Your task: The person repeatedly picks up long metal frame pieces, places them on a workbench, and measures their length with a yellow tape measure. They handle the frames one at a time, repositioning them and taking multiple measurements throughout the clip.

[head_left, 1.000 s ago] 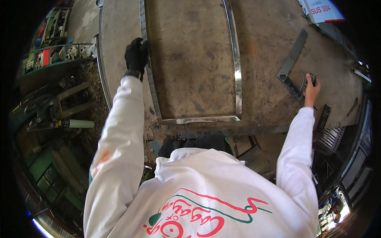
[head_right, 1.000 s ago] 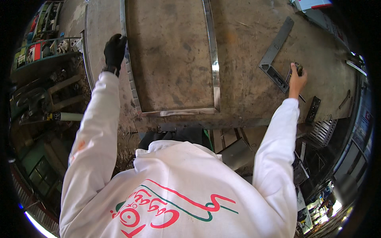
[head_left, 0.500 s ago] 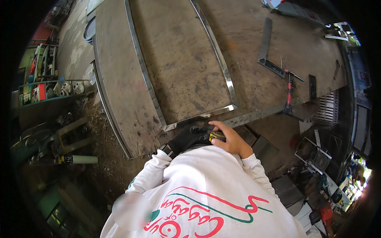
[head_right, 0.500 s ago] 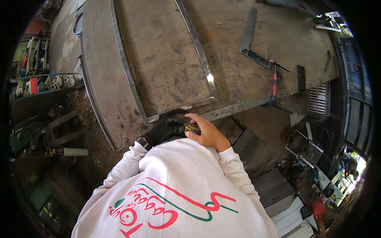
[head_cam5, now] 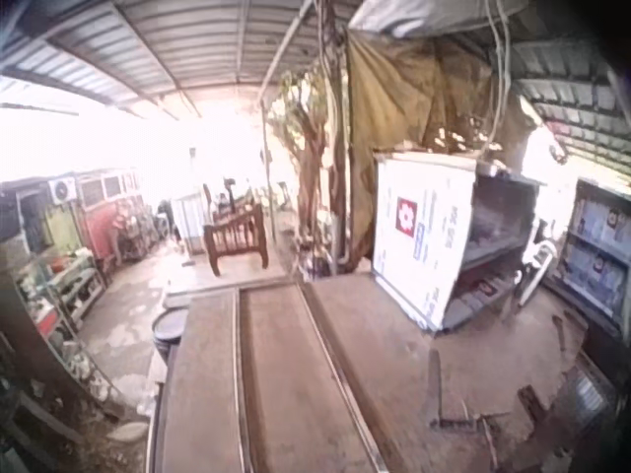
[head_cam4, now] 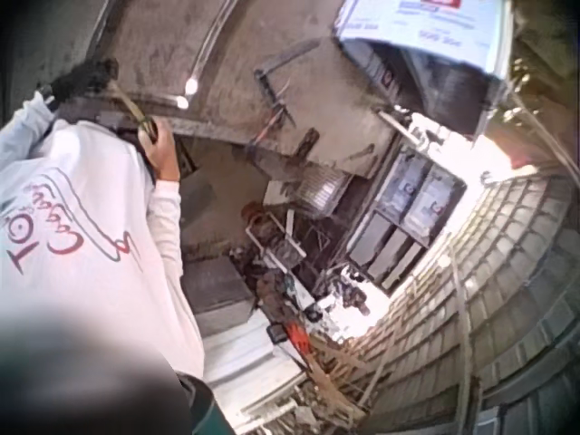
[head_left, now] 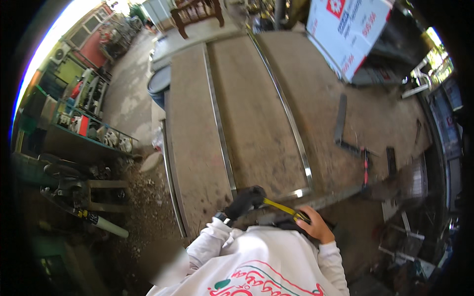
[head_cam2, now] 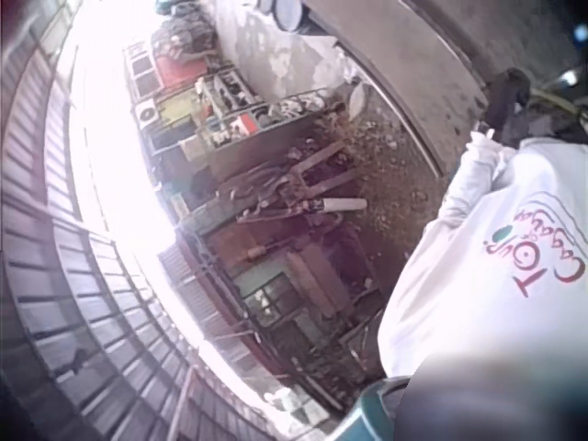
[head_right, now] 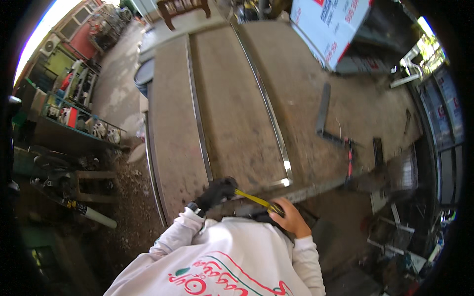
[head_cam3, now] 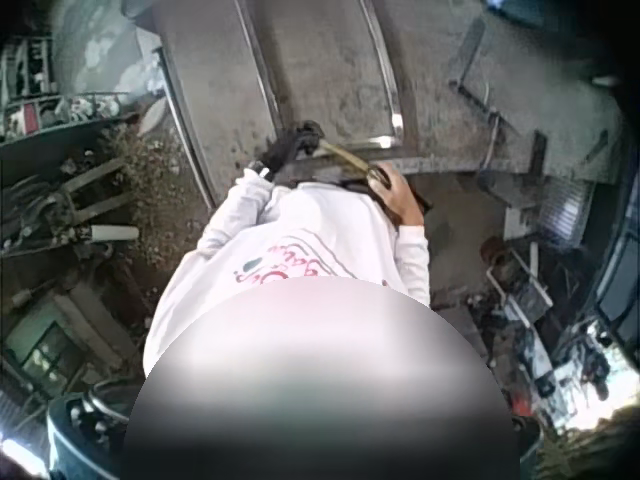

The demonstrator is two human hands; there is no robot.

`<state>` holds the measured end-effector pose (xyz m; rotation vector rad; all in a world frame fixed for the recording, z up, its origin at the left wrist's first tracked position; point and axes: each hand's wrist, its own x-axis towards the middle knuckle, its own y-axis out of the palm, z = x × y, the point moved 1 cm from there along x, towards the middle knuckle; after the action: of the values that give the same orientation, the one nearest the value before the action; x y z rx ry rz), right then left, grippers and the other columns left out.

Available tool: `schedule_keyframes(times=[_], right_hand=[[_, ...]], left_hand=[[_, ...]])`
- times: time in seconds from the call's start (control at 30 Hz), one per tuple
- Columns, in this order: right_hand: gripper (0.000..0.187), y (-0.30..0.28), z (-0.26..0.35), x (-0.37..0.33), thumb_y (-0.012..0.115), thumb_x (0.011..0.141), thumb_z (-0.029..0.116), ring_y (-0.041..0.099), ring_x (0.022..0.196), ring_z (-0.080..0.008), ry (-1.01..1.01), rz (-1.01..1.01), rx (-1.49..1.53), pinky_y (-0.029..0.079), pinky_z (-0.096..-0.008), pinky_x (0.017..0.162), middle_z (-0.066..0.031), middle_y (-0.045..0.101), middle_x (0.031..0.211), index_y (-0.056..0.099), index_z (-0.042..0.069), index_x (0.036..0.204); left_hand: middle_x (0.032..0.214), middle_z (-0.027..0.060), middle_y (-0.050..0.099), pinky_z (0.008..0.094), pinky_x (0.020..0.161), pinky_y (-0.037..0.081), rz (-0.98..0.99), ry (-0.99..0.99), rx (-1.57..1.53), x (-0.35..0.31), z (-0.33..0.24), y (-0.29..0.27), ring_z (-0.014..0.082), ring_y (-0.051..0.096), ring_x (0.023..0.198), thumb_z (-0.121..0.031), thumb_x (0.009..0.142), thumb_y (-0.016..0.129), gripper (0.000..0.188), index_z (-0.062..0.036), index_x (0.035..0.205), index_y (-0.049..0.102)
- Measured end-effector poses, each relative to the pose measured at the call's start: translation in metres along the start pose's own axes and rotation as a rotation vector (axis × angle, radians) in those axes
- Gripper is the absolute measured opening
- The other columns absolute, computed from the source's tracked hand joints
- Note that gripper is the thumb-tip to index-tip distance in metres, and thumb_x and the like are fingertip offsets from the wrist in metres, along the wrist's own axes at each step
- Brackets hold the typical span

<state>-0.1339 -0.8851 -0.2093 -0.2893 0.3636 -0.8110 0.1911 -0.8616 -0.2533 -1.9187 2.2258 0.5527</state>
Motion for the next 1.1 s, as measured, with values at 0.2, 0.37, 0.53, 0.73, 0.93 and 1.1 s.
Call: schedule_keyframes(times=[0.2,0.37,0.53,0.73,0.93,1.1], right_hand=[[0.043,-0.076,-0.069,-0.041,0.069,0.089,0.028,0.065,0.101,-0.0262,0.287,-0.113,0.023,0.05,-0.0359,0.092,-0.0149,0.068,0.107,0.064,-0.004,0.118],[0.036,-0.07,-0.092,0.002,0.061,0.097,0.027,0.07,0.081,-0.0187,0.329,-0.194,0.434,0.056,-0.0305,0.076,-0.0101,0.069,0.101,0.064,-0.003,0.117],[0.042,-0.055,-0.066,0.139,0.058,0.099,0.029,0.068,0.08,-0.0167,0.255,-0.244,0.697,0.056,-0.0306,0.073,-0.0095,0.069,0.103,0.056,0.005,0.134],[0.049,-0.076,-0.01,0.353,0.06,0.099,0.032,0.06,0.079,-0.0105,0.059,-0.187,0.682,0.051,-0.0267,0.069,-0.0023,0.064,0.099,0.053,0.011,0.143],[0.061,-0.066,0.055,0.565,0.068,0.094,0.042,0.061,0.095,-0.0153,-0.099,-0.329,0.075,0.049,-0.0291,0.084,-0.0047,0.066,0.107,0.059,0.0,0.137],[0.071,-0.043,0.073,0.651,0.069,0.087,0.046,0.065,0.109,-0.0301,-0.054,-0.224,0.022,0.049,-0.0378,0.096,-0.0197,0.069,0.116,0.058,-0.007,0.134]], left_hand=[[0.091,0.0022,0.06,0.0272,0.071,0.05,-0.375,0.479,-0.633,0.011,-0.087,-0.228,0.0112,0.057,0.077,-0.02,0.102,0.056,0.022,-0.0047,0.115,0.064],[0.124,0.008,0.067,0.0391,0.1,0.05,-0.708,0.323,-0.102,0.049,-0.02,-0.254,0.022,0.062,0.111,-0.033,0.108,0.046,0.045,-0.0036,0.14,0.055],[0.161,0.0255,0.033,0.0546,0.124,0.013,-0.858,-0.139,0.91,0.102,0.077,-0.143,0.0435,0.022,0.152,-0.062,0.092,0.06,0.088,-0.0016,0.153,0.04],[0.163,0.0207,0.031,0.0548,0.123,0.014,-1.138,0.016,0.977,0.109,0.086,-0.113,0.0423,0.022,0.152,-0.045,0.093,0.06,0.078,0.0001,0.153,0.037],[0.159,0.021,0.038,0.0542,0.123,0.018,-1.131,-0.082,0.999,0.11,0.073,-0.115,0.0422,0.029,0.15,-0.038,0.092,0.061,0.068,0.0006,0.147,0.046],[0.157,0.0218,0.04,0.0549,0.122,0.02,-1.116,-0.127,0.999,0.103,0.072,-0.107,0.0429,0.031,0.148,-0.038,0.092,0.061,0.067,0.0001,0.146,0.046]])
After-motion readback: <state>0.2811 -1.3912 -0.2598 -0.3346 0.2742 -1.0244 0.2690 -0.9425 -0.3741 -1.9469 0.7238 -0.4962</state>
